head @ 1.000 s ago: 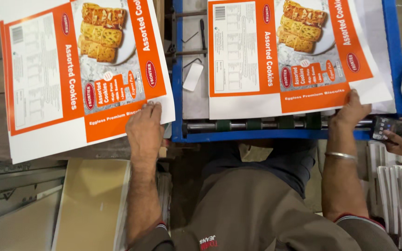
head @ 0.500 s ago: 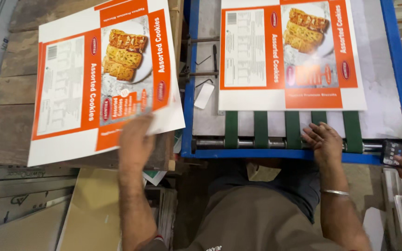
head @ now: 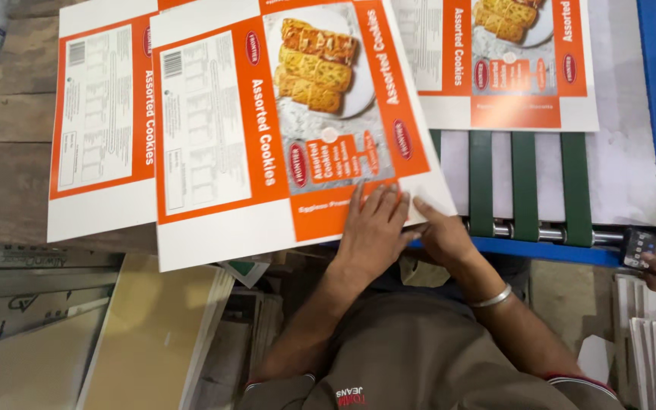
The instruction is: The person repeatedly picks up printed sheets labeled 'Assorted Cookies' and feeds them into a blue roller machine. The hands guide the sheets through the rollers and then remove them from the other side, repeating this process continuously.
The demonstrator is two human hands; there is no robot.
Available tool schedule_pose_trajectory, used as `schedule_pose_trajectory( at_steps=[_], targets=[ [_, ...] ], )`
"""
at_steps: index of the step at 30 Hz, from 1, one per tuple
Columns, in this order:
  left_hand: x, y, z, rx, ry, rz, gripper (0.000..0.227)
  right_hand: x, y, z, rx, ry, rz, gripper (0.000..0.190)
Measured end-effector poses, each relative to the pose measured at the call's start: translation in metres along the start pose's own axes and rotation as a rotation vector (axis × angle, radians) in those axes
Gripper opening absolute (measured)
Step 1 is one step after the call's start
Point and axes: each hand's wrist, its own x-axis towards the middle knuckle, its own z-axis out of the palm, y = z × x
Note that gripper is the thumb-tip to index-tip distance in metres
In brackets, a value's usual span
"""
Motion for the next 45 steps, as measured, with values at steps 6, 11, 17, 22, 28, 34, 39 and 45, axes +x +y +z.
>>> schedule_pose_trajectory(
  at_steps=[6,11,17,22,28,34,39,45],
  targets=[
    [-0.026,-0.053,-0.034,0.139,-0.083,-0.137,0.068,-0.004,-0.041,-0.073,-0.005,0.335,-0.342,0.046],
    [-0.05,-0.1,-0.07,0.332,-0.003,-0.255,0.067,-0.02,-0.069,-0.204,-0.018,0.672,-0.575,0.033],
    [-0.059,-0.143,-0.059,0.476,0.036,-0.219,0.047,-0.059,-0.072,-0.323,-0.273,0.804,-0.779,0.037],
    [-0.066,-0.155,-0.05,0.522,0.14,-0.134,0.036,-0.116,-0.054,-0.331,-0.081,0.838,-0.635,0.037],
    [-0.062,-0.151,-0.056,0.555,0.126,-0.111,0.036,-0.171,-0.026,-0.256,-0.141,0.789,-0.722,0.049],
    [-0.057,-0.14,-0.064,0.479,0.088,-0.13,0.045,-0.142,-0.027,-0.253,-0.082,0.805,-0.789,0.045],
    [-0.056,-0.136,-0.066,0.479,0.094,-0.149,0.046,-0.088,-0.053,-0.266,-0.081,0.721,-0.861,0.043],
    [-0.056,-0.143,-0.064,0.496,0.099,-0.144,0.042,-0.02,-0.063,-0.286,-0.118,0.756,-0.875,0.04]
  ],
)
